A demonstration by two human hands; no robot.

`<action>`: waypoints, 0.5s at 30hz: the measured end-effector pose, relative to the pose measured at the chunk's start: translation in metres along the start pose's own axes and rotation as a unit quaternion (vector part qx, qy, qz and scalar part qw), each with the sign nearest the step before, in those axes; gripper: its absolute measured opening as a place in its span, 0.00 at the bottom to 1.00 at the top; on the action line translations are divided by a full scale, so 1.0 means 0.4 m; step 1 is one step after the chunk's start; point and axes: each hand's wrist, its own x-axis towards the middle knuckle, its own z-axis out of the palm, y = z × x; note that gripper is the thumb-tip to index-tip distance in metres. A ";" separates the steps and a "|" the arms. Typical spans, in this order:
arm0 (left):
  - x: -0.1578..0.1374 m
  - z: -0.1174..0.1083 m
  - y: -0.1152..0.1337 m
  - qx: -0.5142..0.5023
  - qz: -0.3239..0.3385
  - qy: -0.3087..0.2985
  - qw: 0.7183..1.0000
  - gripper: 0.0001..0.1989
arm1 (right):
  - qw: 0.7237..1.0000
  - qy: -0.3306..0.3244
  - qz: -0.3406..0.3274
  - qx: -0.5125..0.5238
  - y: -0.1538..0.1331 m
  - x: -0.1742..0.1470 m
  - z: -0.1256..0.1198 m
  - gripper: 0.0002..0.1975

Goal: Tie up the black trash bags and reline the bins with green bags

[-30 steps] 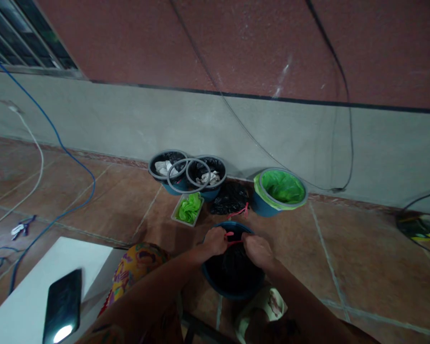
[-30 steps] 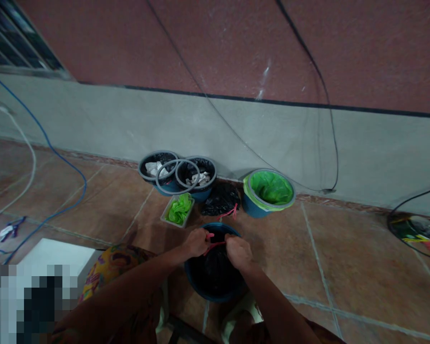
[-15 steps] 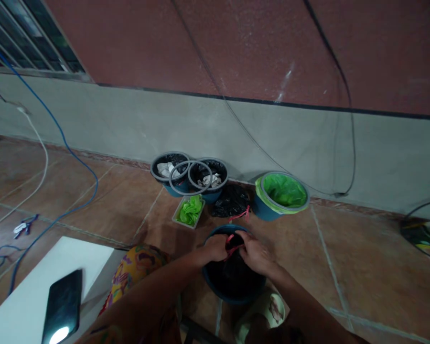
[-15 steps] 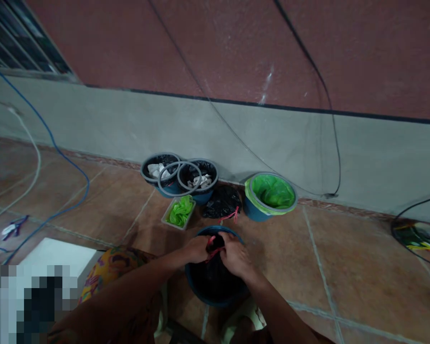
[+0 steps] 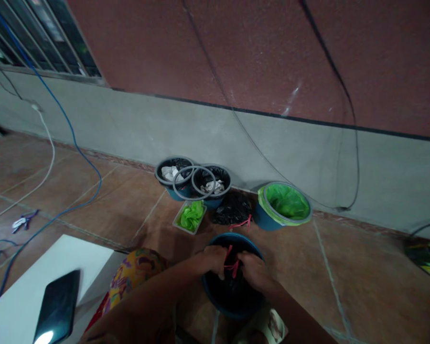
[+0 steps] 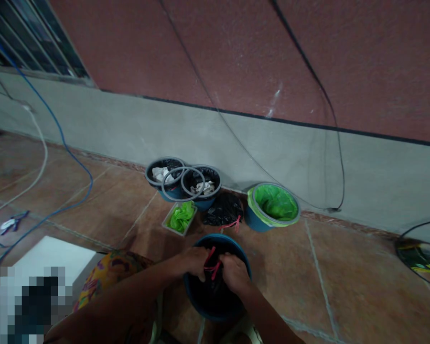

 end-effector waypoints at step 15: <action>-0.109 -0.114 -0.007 -0.233 0.133 0.051 0.962 0.32 | 0.900 0.116 -0.058 0.415 0.005 -0.113 -0.207 0.12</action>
